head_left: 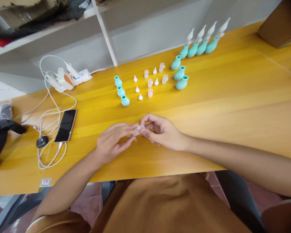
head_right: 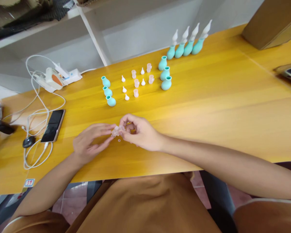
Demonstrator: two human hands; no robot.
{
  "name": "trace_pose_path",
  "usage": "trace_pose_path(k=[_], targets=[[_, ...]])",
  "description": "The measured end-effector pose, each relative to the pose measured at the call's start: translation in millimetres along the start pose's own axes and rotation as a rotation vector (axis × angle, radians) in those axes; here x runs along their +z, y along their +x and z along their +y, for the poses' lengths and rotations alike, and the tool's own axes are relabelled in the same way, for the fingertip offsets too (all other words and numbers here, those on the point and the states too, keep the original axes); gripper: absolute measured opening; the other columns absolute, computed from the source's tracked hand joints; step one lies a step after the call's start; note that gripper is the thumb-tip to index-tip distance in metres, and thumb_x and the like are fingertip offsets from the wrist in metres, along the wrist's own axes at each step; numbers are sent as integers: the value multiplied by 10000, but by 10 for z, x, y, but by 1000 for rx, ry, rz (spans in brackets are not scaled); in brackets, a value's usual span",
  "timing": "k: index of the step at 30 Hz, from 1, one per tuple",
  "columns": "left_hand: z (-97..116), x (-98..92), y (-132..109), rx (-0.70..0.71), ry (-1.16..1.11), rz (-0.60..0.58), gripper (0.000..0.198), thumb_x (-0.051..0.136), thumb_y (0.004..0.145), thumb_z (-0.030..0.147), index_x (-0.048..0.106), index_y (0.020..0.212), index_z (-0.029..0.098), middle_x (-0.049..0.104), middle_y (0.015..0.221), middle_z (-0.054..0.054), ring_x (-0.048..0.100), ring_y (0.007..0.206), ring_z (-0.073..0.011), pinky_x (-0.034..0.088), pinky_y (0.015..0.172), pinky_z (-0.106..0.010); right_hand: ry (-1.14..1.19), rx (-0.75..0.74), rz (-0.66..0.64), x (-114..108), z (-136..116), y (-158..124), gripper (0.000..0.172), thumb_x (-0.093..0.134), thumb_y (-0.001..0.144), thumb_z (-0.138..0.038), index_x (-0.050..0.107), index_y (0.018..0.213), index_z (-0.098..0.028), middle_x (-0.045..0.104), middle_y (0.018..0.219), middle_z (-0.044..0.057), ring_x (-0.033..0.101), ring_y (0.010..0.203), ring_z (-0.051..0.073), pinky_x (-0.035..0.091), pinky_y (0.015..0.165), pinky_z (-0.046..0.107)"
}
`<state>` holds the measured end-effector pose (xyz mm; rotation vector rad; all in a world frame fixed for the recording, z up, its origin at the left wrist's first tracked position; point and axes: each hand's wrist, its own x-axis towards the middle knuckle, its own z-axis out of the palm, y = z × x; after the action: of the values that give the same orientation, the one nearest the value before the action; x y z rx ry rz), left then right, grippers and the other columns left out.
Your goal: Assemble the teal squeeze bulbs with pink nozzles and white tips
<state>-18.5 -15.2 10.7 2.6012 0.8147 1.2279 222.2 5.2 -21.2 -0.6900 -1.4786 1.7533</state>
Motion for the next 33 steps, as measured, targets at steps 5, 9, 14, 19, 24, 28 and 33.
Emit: trace_pose_path(k=[5,9,14,19,24,28,33], targets=[[-5,-6,6,48,21,22,367,828,945,106,717,1272,229,866,1155,-64,839,1092,-209,721,944,-371,9,13,-12,15,-10,2,373,835,946,-424,548,1034,-203,621,743,-48,533,510,63,448,431,166],[-13,-18,-6,60,14,13,348,831,941,100,727,1254,211,864,1155,-76,836,1088,-210,726,939,-373,-15,3,-9,12,-5,4,383,858,924,-428,565,1018,-200,632,758,-34,556,543,76,475,475,184],[-11,-41,12,71,29,6,365,836,928,85,733,1248,227,865,1145,-58,834,1084,-209,727,919,-358,-33,0,-8,10,19,0,371,853,928,-431,579,1023,-200,626,759,-31,562,563,85,489,491,192],[-17,-23,-22,-28,-35,1,359,855,917,102,730,1231,225,863,1138,-68,823,1073,-204,698,947,-361,-13,6,-14,22,3,5,390,861,921,-439,579,1032,-194,641,791,-30,559,554,70,502,491,188],[-62,26,-118,-223,-205,1,441,886,893,138,698,1279,237,836,1221,-107,815,1104,-225,667,1001,-410,33,20,-22,15,-28,20,382,831,949,-455,576,1038,-186,644,770,-44,548,517,55,493,477,181],[-54,24,-105,-172,-161,4,450,887,892,138,695,1287,235,836,1230,-106,813,1103,-216,664,996,-394,50,41,-24,8,-38,29,400,845,935,-460,574,1037,-185,654,770,-43,551,505,53,484,468,180],[-5,-3,-22,-38,-18,12,429,879,896,118,701,1275,210,852,1187,-103,819,1076,-205,672,968,-365,64,46,-15,19,-48,24,421,883,902,-451,573,1017,-191,663,787,-37,556,507,54,473,455,178]])
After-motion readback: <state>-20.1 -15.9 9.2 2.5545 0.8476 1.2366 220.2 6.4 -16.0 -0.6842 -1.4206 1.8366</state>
